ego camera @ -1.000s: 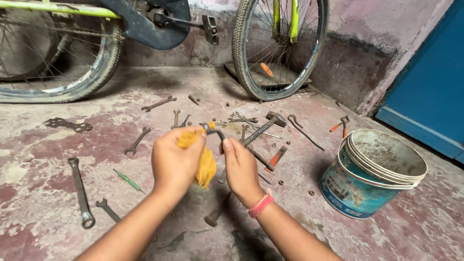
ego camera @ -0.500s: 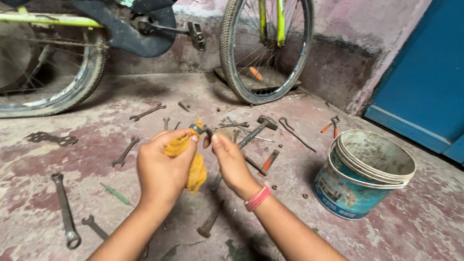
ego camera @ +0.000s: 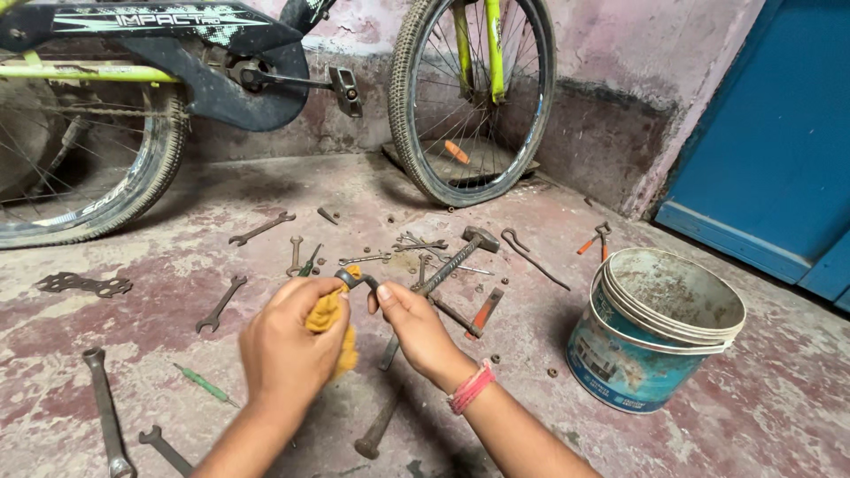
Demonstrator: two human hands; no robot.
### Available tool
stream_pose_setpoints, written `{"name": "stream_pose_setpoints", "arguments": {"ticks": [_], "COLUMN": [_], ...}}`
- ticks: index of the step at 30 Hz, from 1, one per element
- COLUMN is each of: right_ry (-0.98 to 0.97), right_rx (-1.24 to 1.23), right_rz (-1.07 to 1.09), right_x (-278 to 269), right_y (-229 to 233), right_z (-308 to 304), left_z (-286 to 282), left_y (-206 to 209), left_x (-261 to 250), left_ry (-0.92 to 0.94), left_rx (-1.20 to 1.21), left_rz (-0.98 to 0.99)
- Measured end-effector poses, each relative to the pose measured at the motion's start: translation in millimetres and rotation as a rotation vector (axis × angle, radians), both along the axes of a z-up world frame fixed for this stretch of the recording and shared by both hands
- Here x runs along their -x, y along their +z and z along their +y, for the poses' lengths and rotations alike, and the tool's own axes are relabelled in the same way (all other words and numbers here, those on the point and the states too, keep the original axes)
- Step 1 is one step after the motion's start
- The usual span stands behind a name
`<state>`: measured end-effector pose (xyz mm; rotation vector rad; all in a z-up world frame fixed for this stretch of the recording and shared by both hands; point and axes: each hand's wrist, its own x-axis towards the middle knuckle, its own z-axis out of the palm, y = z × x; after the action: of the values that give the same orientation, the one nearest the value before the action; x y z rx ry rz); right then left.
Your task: The person sits on the floor and wipes various metal tools, including wrenches, pliers, and a hammer, using a yellow cloth. They pick up each tool individually, wipe it down, and place it into a blue bucket.
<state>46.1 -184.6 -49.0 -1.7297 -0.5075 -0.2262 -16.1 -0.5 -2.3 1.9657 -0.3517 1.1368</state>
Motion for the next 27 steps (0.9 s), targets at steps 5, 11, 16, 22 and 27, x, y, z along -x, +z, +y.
{"name": "stream_pose_setpoints", "arguments": {"ticks": [5, 11, 16, 22, 27], "right_ry": [-0.052, -0.055, -0.119, -0.197, -0.261], "right_rx": [0.116, 0.04, -0.16, -0.084, 0.105], "right_rz": [-0.164, -0.211, 0.045, 0.113, 0.071], "right_x": [6, 3, -9, -25, -34], "right_y": [14, 10, 0, -2, 26], "right_z": [-5, -4, -10, -11, -18], "left_z": [-19, -2, 3, -2, -16], "left_y": [-6, -3, -6, -16, 6], "left_x": [-12, -23, -34, -45, -63], "left_ry": [-0.523, -0.887, -0.753, -0.655, -0.862], "left_rx": [0.803, 1.244, 1.305, 1.258, 1.335], "left_rz": [0.443, 0.891, 0.732, 0.623, 0.716]}}
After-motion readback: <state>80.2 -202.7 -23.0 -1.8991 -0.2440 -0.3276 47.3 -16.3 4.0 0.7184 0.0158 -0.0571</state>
